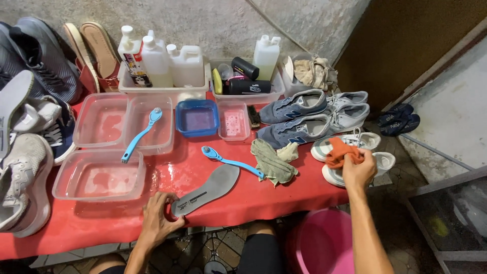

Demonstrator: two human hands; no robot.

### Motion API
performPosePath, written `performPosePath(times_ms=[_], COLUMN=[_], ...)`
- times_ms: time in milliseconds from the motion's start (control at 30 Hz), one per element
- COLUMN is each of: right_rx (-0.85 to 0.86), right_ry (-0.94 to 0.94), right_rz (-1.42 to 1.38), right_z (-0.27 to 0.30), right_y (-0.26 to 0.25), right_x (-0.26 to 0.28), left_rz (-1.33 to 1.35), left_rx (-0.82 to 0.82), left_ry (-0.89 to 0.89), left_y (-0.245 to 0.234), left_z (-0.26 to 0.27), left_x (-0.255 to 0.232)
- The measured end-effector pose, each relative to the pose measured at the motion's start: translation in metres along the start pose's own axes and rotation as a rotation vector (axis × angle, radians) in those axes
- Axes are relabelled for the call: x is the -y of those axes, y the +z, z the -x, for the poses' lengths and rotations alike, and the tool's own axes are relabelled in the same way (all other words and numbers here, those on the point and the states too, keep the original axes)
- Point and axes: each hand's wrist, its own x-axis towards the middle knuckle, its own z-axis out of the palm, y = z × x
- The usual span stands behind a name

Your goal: The person scrubs a gray shoe insole with a blue toothbrush, dipping it into a container of water. They then wipe the insole with an orange cloth and continue scrubbing with the toothbrush.

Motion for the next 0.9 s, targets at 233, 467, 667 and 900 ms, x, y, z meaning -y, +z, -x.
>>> performPosePath(times_ms=[233,467,667,900], right_rx=[0.075,0.418,0.479,0.866], right_ry=[0.093,0.82,0.922,0.579], right_rz=[-0.012,-0.962,-1.499,-1.013], right_z=[-0.021,0.028,0.13,0.272], right_y=[0.014,-0.019,-0.022,-0.052], right_x=[-0.003,0.099,0.152,0.224], left_rz=[0.074,0.048,0.246,0.731], left_rx=[0.026,0.016,-0.031,0.112], left_ry=[-0.029,-0.022,-0.062,-0.012], left_y=[-0.011,-0.009,-0.019,0.024], left_z=[0.003,0.002,0.009,0.081], left_x=[-0.012,-0.008,-0.028,-0.111])
